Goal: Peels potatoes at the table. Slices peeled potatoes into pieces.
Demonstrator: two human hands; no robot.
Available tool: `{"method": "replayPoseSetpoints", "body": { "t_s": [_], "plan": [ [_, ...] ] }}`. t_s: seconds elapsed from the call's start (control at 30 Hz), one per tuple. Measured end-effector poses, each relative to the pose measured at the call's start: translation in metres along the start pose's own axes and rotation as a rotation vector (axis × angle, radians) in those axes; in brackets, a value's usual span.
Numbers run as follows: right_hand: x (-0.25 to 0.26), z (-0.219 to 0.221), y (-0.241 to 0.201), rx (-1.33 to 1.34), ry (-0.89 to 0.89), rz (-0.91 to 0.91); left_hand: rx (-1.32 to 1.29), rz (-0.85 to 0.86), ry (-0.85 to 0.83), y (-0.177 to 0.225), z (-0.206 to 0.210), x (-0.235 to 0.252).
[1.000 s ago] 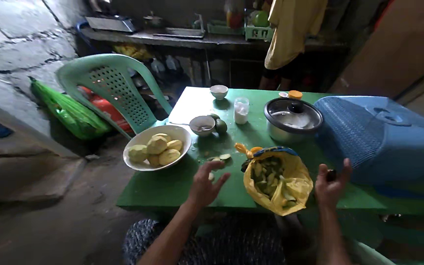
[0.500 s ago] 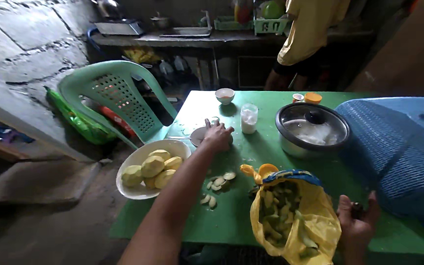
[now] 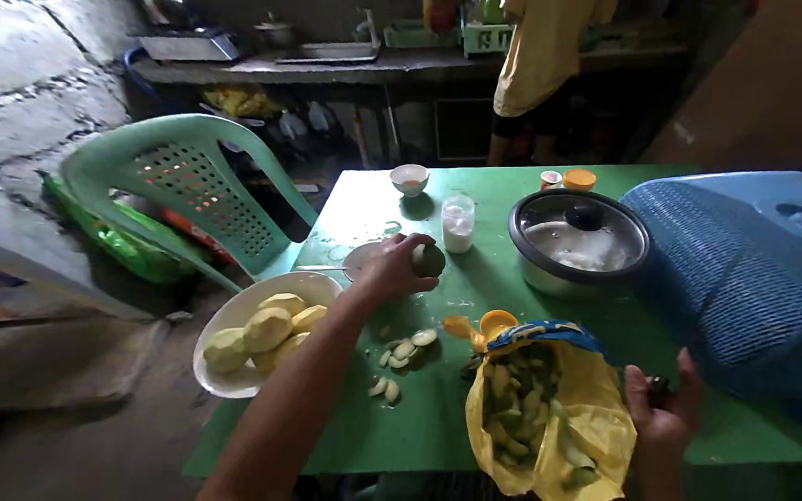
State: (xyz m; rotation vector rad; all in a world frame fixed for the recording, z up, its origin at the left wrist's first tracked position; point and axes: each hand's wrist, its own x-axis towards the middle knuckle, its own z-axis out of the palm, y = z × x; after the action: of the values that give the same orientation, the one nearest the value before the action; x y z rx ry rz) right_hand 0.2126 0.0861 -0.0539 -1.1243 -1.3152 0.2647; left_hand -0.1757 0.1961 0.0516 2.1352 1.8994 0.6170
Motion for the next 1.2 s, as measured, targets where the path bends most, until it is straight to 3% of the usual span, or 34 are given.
{"method": "replayPoseSetpoints", "body": {
  "t_s": [0.23, 0.33, 0.47, 0.63, 0.8, 0.93, 1.07, 1.2],
  "plan": [
    [0.0, -0.001, -0.001, 0.016, 0.009, 0.055, -1.001, 0.157, 0.219, 0.022, 0.013, -0.14],
    [0.0, 0.0, -0.002, -0.012, -0.003, 0.048, -1.085, 0.203, 0.355, 0.026, 0.024, -0.21],
    [0.001, -0.002, -0.006, -0.067, -0.037, 0.078, -1.227, 0.14, 0.495, 0.021, 0.031, -0.29],
    [0.003, -0.003, -0.003, -0.15, -0.063, 0.082, -1.137, 0.157, 0.553, 0.006, 0.014, -0.354],
    [0.002, -0.002, -0.005, -0.187, -0.062, 0.132, -1.073, 0.236, 0.603, 0.011, 0.002, -0.375],
    [0.004, -0.003, -0.005, -0.198, -0.088, 0.118, -1.094, 0.268, 0.543, 0.022, 0.005, -0.367],
    [0.007, -0.001, -0.004, -0.194, -0.114, 0.111, -1.314, 0.195, 0.412, 0.051, 0.027, -0.344],
    [0.011, -0.01, -0.019, -0.161, -0.19, 0.241, -1.667, 0.094, 0.257, 0.092, 0.039, -0.303]
  ]
}}
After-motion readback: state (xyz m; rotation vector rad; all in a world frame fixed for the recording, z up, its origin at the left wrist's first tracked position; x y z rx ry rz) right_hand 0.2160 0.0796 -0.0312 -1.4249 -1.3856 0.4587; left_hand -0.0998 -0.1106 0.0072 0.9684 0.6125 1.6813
